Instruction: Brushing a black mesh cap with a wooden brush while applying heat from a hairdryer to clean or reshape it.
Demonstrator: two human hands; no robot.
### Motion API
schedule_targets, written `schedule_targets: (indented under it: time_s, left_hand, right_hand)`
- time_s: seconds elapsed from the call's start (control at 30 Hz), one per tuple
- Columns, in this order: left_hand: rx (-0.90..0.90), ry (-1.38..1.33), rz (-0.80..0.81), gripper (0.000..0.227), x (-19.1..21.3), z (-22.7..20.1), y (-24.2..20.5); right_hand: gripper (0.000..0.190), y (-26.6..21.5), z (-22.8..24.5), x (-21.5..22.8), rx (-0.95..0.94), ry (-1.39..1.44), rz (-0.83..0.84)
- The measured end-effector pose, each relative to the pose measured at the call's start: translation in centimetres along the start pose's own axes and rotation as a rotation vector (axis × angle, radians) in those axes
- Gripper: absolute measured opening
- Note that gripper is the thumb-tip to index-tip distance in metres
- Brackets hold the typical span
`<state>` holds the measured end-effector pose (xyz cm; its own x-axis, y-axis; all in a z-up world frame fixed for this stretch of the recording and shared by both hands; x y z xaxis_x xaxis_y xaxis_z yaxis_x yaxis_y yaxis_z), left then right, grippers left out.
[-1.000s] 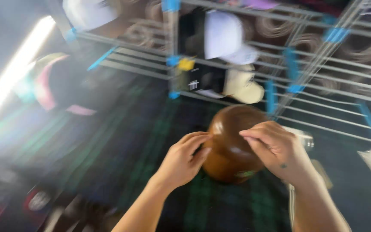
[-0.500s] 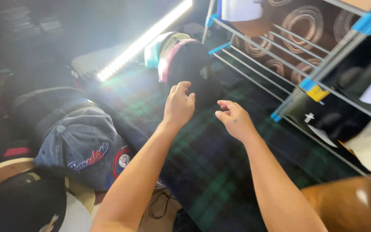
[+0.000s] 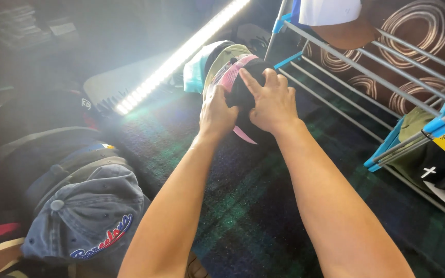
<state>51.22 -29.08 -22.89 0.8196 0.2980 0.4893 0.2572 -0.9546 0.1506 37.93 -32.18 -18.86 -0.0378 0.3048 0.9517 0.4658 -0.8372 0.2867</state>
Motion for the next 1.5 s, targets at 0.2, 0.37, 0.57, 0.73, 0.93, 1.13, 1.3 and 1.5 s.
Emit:
schedule_targets:
  time_s: [0.2,0.37,0.57,0.73,0.93,1.13,1.3,1.5]
  left_hand:
    - [-0.053,-0.076,0.136,0.031,-1.6,-1.6,-1.4]
    - [-0.02,-0.116,0.151,0.035,-1.9,-2.3,-2.9]
    - [-0.026,-0.087,0.191,0.053,-3.1,-2.3,-5.0]
    - [0.019,-0.073,0.185,0.055,-3.4,-1.5,-5.6]
    - [-0.206,-0.269,0.177,0.033,-1.8,-7.9,-10.4]
    - [-0.545,-0.408,0.148,0.026,1.2,-14.3,-19.6]
    - [-0.767,-0.985,0.297,0.015,2.0,-19.4,-30.5]
    - [-0.737,-1.103,0.342,0.029,-1.9,-21.6,-43.1]
  right_hand:
    - [0.083,-1.4,1.9,1.5,0.226,-0.19,-0.041]
    - [0.064,-2.8,2.0,4.2,0.209,-0.26,-0.019]
    - [0.065,-5.2,0.3,5.0,0.153,-0.323,-0.033]
    - [0.06,-7.3,0.1,6.6,0.138,-0.252,-0.041]
    - [0.038,-10.8,-0.3,11.2,0.21,-0.386,-0.053]
    - [0.041,-20.2,-0.8,22.4,-0.072,0.18,0.226]
    - [0.052,-33.1,-5.6,23.1,-0.461,1.17,0.557]
    - [0.084,-50.8,-2.9,20.8,-0.112,1.236,0.815]
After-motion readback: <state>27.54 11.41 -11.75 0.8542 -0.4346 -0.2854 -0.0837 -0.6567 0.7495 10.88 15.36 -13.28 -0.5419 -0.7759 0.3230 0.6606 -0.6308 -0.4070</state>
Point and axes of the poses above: each hand's wrist, its own y-axis towards the middle knuckle, its own x-axis out of the back of the hand, z = x × y, the point moved 9 cm from there along y, towards the middle knuckle, and after that the axes turned 4 degrees about x, right-handed, at the moved point
